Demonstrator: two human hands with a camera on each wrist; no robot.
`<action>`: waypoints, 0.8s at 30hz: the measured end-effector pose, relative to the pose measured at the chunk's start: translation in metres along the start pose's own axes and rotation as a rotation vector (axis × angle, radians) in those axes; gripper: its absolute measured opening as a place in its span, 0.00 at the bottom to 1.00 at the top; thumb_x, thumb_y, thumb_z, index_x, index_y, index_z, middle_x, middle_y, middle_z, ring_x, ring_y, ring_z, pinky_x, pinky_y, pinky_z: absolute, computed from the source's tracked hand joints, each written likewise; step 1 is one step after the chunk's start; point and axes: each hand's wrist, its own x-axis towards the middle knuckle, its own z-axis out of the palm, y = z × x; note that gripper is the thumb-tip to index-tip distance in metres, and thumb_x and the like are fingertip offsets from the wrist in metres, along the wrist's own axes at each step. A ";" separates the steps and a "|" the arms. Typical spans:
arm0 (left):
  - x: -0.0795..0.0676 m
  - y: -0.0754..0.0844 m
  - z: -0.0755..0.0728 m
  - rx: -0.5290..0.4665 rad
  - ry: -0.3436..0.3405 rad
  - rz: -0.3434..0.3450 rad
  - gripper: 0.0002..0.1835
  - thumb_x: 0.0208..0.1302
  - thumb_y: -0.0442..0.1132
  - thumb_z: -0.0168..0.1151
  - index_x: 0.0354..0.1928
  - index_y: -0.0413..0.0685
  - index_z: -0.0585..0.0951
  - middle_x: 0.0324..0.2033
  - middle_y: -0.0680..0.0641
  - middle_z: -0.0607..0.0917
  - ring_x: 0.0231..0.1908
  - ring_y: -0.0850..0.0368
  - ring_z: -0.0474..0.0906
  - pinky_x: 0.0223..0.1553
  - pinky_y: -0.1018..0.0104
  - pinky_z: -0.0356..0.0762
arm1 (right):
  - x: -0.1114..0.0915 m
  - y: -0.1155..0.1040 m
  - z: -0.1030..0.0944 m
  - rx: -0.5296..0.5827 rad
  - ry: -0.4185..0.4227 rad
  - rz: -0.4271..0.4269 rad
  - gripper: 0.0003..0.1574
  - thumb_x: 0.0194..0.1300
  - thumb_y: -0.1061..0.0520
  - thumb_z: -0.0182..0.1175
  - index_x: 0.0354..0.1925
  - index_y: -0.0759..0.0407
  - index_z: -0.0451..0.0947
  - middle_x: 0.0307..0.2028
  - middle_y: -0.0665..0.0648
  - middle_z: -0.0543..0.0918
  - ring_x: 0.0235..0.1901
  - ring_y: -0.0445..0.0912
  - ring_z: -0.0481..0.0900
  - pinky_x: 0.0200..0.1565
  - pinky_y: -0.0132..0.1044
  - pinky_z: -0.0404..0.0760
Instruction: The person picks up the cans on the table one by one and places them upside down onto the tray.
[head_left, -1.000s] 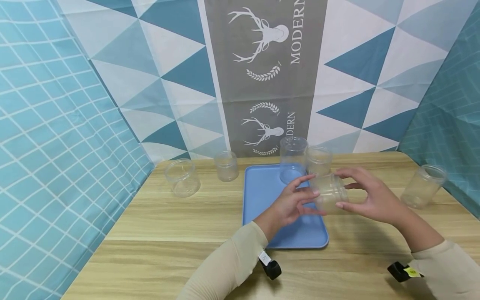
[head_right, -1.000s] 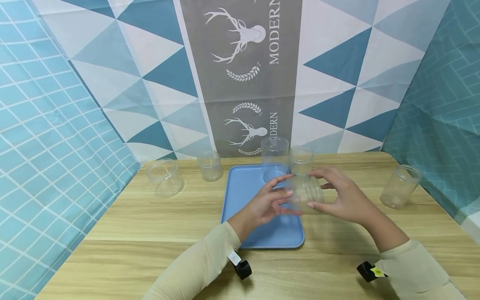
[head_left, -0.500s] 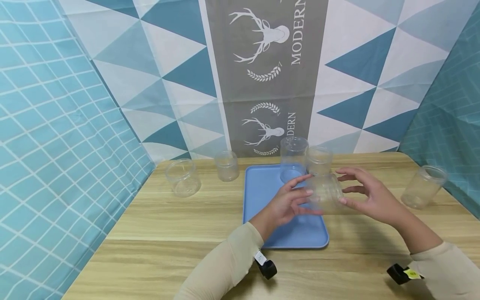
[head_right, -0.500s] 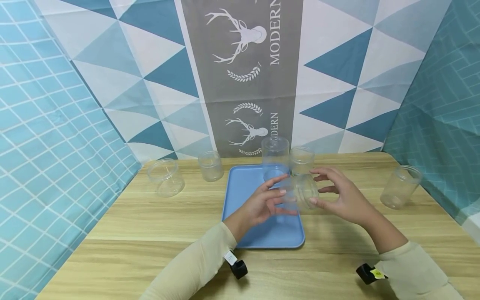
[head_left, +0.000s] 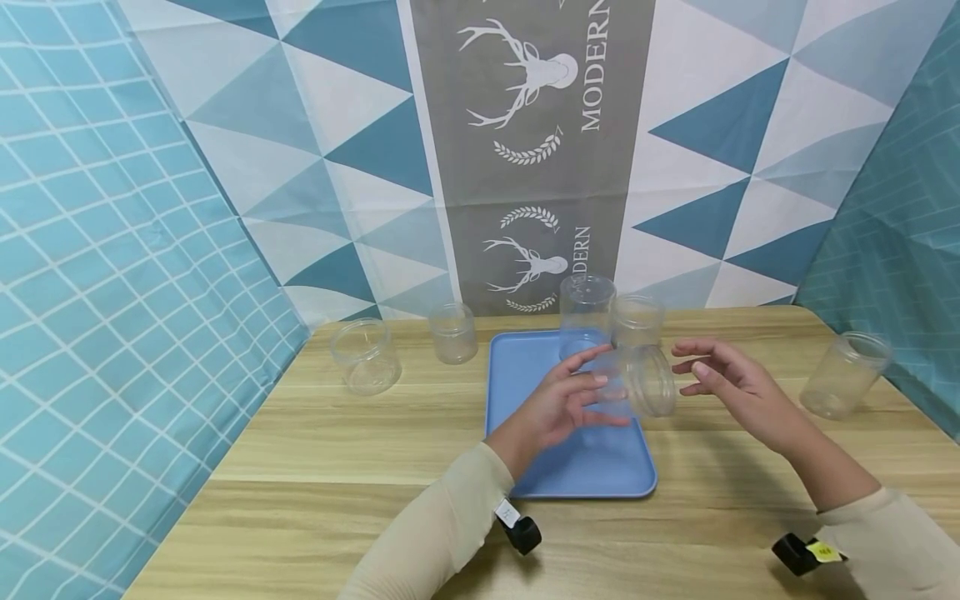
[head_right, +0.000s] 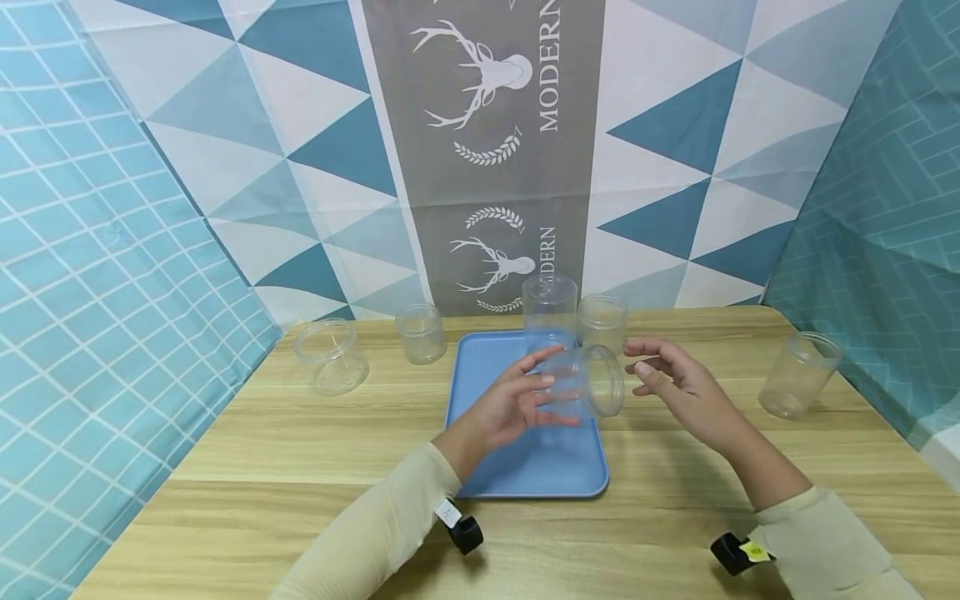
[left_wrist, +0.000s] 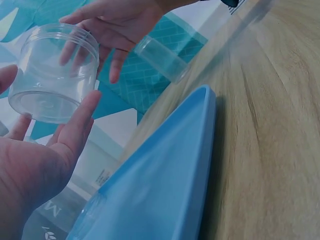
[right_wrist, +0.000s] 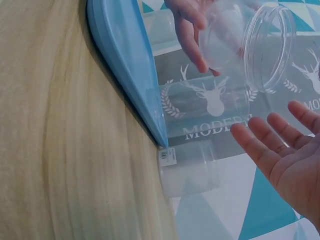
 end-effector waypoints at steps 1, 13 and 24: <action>-0.001 0.001 -0.001 0.007 -0.003 0.002 0.27 0.56 0.32 0.54 0.60 0.56 0.67 0.59 0.35 0.61 0.54 0.33 0.63 0.41 0.40 0.70 | 0.000 0.001 0.001 0.007 -0.002 0.007 0.21 0.67 0.67 0.38 0.58 0.65 0.59 0.53 0.57 0.67 0.48 0.41 0.73 0.39 0.37 0.78; -0.007 0.011 -0.008 0.044 -0.020 0.020 0.30 0.56 0.32 0.51 0.63 0.48 0.61 0.54 0.40 0.70 0.49 0.39 0.71 0.40 0.39 0.70 | -0.002 0.009 0.015 -0.099 0.072 0.212 0.22 0.63 0.59 0.51 0.55 0.61 0.63 0.50 0.56 0.69 0.44 0.46 0.74 0.38 0.35 0.79; -0.014 0.033 -0.027 0.111 0.025 0.050 0.28 0.57 0.34 0.47 0.63 0.51 0.62 0.56 0.40 0.69 0.51 0.38 0.69 0.40 0.40 0.71 | 0.000 0.017 0.029 -0.071 -0.073 0.444 0.30 0.58 0.56 0.58 0.55 0.66 0.62 0.51 0.69 0.68 0.45 0.57 0.71 0.36 0.38 0.78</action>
